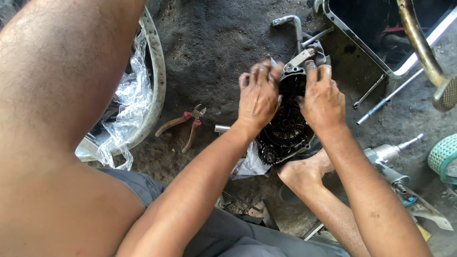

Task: Cleaning the interior of a motorcycle engine cover and removing internal components.

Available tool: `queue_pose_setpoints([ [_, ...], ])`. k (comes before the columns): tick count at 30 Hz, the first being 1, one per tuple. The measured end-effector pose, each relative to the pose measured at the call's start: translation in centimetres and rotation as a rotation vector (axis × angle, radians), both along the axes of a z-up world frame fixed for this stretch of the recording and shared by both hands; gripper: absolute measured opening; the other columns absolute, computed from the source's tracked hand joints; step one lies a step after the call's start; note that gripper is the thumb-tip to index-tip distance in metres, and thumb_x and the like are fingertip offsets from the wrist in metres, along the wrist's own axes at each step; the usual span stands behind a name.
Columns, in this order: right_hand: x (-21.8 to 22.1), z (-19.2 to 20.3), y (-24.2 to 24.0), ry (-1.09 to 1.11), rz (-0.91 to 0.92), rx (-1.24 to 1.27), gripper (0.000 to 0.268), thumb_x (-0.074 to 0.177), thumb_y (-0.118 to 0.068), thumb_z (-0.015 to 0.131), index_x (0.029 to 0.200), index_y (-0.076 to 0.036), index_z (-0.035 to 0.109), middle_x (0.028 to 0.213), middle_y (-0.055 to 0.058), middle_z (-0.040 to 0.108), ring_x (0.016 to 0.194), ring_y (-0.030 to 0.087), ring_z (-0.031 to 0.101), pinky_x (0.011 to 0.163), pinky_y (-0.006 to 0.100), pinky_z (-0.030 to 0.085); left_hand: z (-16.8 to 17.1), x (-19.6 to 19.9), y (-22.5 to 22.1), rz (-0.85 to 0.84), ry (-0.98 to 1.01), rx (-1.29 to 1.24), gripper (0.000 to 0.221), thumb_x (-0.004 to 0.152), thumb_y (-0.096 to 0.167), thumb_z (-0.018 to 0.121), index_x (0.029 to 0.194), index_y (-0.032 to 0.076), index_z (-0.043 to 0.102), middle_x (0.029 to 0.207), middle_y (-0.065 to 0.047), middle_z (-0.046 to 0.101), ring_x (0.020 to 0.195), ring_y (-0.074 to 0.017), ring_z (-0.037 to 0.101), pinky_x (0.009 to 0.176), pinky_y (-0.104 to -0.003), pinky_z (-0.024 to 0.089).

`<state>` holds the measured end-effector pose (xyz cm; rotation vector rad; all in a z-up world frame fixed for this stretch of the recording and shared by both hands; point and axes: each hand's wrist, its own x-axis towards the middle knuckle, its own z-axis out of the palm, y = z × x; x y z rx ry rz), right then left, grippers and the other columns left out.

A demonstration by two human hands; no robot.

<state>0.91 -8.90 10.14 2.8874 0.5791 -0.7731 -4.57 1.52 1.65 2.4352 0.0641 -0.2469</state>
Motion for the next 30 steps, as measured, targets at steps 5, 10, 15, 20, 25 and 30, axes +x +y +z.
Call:
queue_pose_setpoints([
  [5, -0.6, -1.8, -1.8, -0.035, 0.019, 0.008, 0.063, 0.067, 0.005, 0.072, 0.121, 0.005, 0.041, 0.099, 0.027, 0.046, 0.077, 0.044, 0.061, 0.055, 0.052, 0.056, -1.1, -1.6, 0.1, -0.536, -0.348, 0.152, 0.018, 0.075, 0.013, 0.056, 0.093, 0.015, 0.059, 0.106, -0.009, 0.057, 0.103, -0.0233, 0.047, 0.085, -0.043, 0.034],
  [10, -0.7, -1.5, -1.7, -0.002, -0.026, -0.005, 0.066, 0.067, -0.002, 0.074, 0.123, 0.004, 0.04, 0.102, 0.027, 0.046, 0.08, 0.046, 0.059, 0.057, 0.056, 0.054, 0.2, -1.5, 0.8, -0.924, -0.199, 0.221, 0.015, 0.077, 0.014, 0.046, 0.077, 0.015, 0.061, 0.106, -0.008, 0.06, 0.105, -0.023, 0.045, 0.087, -0.043, 0.032],
  [15, -0.4, -0.4, -1.0, 0.007, -0.05, 0.019, 0.064, 0.067, 0.003, 0.073, 0.123, 0.005, 0.042, 0.1, 0.027, 0.047, 0.081, 0.045, 0.059, 0.059, 0.054, 0.055, -0.8, -2.0, 0.2, -0.873, -0.27, 0.176, 0.015, 0.073, 0.013, 0.046, 0.073, 0.013, 0.062, 0.097, -0.01, 0.061, 0.099, -0.0255, 0.047, 0.081, -0.043, 0.033],
  [20, -0.3, -1.1, -1.4, 0.031, -0.087, 0.044, 0.065, 0.066, 0.004, 0.073, 0.122, 0.005, 0.041, 0.1, 0.029, 0.047, 0.084, 0.047, 0.058, 0.061, 0.057, 0.054, -1.7, -1.9, 0.1, -0.861, -0.191, 0.123, 0.017, 0.076, 0.015, 0.045, 0.083, 0.012, 0.061, 0.104, -0.009, 0.06, 0.107, -0.0261, 0.046, 0.088, -0.047, 0.034],
  [25, -0.1, -1.1, -1.3, 0.052, -0.113, 0.054, 0.065, 0.067, 0.004, 0.073, 0.123, 0.005, 0.04, 0.1, 0.029, 0.047, 0.087, 0.047, 0.057, 0.064, 0.058, 0.053, -0.8, -1.4, 0.7, -0.805, -0.185, 0.088, 0.023, 0.078, 0.017, 0.045, 0.094, 0.01, 0.06, 0.111, -0.011, 0.057, 0.112, -0.0278, 0.044, 0.09, -0.049, 0.035],
  [30, 0.1, -1.2, -1.5, 0.053, -0.115, 0.061, 0.067, 0.064, 0.006, 0.075, 0.121, 0.007, 0.04, 0.1, 0.031, 0.046, 0.084, 0.048, 0.058, 0.064, 0.057, 0.053, -2.2, -1.7, 0.5, -0.894, -0.294, 0.072, 0.022, 0.078, 0.013, 0.043, 0.095, 0.012, 0.057, 0.107, -0.009, 0.058, 0.107, -0.0246, 0.047, 0.089, -0.044, 0.036],
])
